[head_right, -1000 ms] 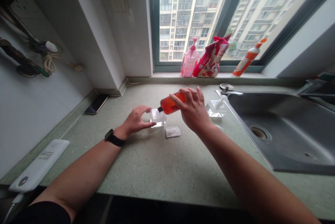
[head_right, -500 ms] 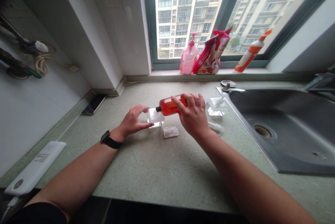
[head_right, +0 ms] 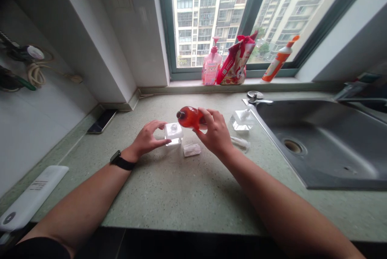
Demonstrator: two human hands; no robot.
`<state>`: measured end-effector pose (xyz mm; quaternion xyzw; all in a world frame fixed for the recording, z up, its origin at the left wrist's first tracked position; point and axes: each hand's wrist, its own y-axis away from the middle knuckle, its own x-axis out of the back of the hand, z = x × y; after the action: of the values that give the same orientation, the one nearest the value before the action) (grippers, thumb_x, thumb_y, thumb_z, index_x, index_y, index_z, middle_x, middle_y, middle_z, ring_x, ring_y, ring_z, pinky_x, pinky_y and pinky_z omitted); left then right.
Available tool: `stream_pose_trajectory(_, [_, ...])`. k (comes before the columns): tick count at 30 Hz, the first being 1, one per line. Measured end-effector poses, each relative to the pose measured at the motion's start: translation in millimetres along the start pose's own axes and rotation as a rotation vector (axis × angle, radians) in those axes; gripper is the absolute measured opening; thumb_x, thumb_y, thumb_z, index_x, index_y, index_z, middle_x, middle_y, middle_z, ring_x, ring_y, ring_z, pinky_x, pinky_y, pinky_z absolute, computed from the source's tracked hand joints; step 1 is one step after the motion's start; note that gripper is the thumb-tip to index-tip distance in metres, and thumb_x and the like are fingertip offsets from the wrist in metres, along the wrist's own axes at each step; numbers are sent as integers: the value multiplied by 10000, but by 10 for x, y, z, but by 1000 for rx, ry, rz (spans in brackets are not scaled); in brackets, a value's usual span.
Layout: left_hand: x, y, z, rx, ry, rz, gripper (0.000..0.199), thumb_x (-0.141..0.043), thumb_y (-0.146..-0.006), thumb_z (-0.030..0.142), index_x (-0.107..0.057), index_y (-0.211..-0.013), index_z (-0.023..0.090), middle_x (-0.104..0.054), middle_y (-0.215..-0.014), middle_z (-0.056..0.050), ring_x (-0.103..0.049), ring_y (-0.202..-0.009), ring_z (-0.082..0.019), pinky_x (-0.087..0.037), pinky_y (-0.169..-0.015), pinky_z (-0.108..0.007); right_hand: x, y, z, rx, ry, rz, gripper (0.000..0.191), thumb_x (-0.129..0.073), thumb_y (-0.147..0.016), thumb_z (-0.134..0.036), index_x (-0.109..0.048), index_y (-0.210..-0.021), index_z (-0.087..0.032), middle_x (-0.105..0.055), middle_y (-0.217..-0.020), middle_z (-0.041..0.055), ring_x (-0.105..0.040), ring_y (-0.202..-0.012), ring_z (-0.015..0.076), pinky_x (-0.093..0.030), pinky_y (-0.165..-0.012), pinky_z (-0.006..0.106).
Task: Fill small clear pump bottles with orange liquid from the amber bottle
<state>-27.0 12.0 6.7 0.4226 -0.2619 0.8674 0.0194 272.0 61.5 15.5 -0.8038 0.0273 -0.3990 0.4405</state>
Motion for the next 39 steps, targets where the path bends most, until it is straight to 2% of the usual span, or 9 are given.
stream_pose_trajectory(5, [-3, -10, -76, 15, -1, 15, 589, -814, -862, 609, -684, -1270, 205, -758, -1132, -97, -727, -1047, -296, -575, -973, -468, -105, 32, 58, -153, -207, -24, 672, -783, -873, -484, -542, -1454, -247, -679, -1265, 150, -695, -1128, 343, -600, -1017, 577])
stream_pose_trajectory(11, [-2, -22, -140, 60, 24, 7, 594, -800, -854, 546, -672, -1326, 209, -750, -1158, -85, -737, -1008, -281, -585, -1008, -485, -244, 75, 138, -362, -392, -148, 689, -820, -813, -519, -560, -1388, -242, -712, -1287, 157, -729, -1136, 329, -594, -1031, 567])
stream_pose_trajectory(21, [-2, -36, -155, 113, 50, -41, 640, -759, -862, 539, -652, -1387, 190, -732, -1207, -98, -720, -1076, -293, -578, -1040, -491, -382, 69, 216, -498, -322, -209, 613, -853, -752, -432, -579, -1267, -242, -747, -1227, 134, -741, -1113, 304, -605, -986, 492])
stream_pose_trajectory(25, [13, -36, -135, 137, 53, -61, 662, -755, -867, 538, -646, -1409, 173, -726, -1222, -112, -718, -1082, -301, -579, -1030, -493, -437, 77, 243, -523, -349, -213, 647, -845, -766, -408, -563, -1321, -234, -732, -1264, 139, -738, -1136, 300, -602, -1008, 486])
stream_pose_trajectory(28, [13, -40, -134, 129, 53, -54, 664, -754, -865, 537, -648, -1409, 172, -725, -1220, -112, -716, -1099, -307, -571, -1049, -501, -408, 78, 251, -486, -332, -182, 824, -850, -764, -396, -482, -1479, -213, -668, -1396, 189, -688, -1261, 338, -558, -1101, 540])
stream_pose_trajectory(30, [12, -40, -136, 124, 51, -51, 659, -751, -865, 538, -652, -1405, 173, -726, -1217, -112, -714, -1113, -311, -567, -1059, -505, -313, 60, 227, -423, -310, -81, 887, -829, -800, -396, -414, -1561, -207, -616, -1461, 212, -644, -1330, 353, -533, -1138, 563])
stream_pose_trajectory(34, [20, -37, -132, 126, 48, -55, 673, -753, -860, 561, -656, -1398, 168, -727, -1216, -117, -720, -1092, -313, -576, -1040, -504, 18, -21, 75, -90, -271, 174, 579, -707, -934, -307, -522, -1481, -271, -696, -1275, 123, -671, -1224, 307, -546, -1105, 545])
stream_pose_trajectory(36, [25, -35, -128, 123, 43, -53, 668, -756, -859, 563, -660, -1392, 171, -729, -1211, -117, -722, -1087, -314, -574, -1043, -508, 160, -50, -30, 96, -272, 133, 294, -643, -984, -232, -659, -1271, -297, -740, -1082, 60, -707, -1030, 251, -589, -973, 473])
stream_pose_trajectory(39, [26, -36, -128, 121, 40, -55, 665, -757, -861, 558, -659, -1393, 172, -730, -1210, -118, -723, -1082, -313, -575, -1043, -510, 226, -27, -151, 248, -283, -165, 139, -614, -1023, -223, -731, -1069, -283, -763, -987, 33, -708, -908, 203, -589, -843, 389])
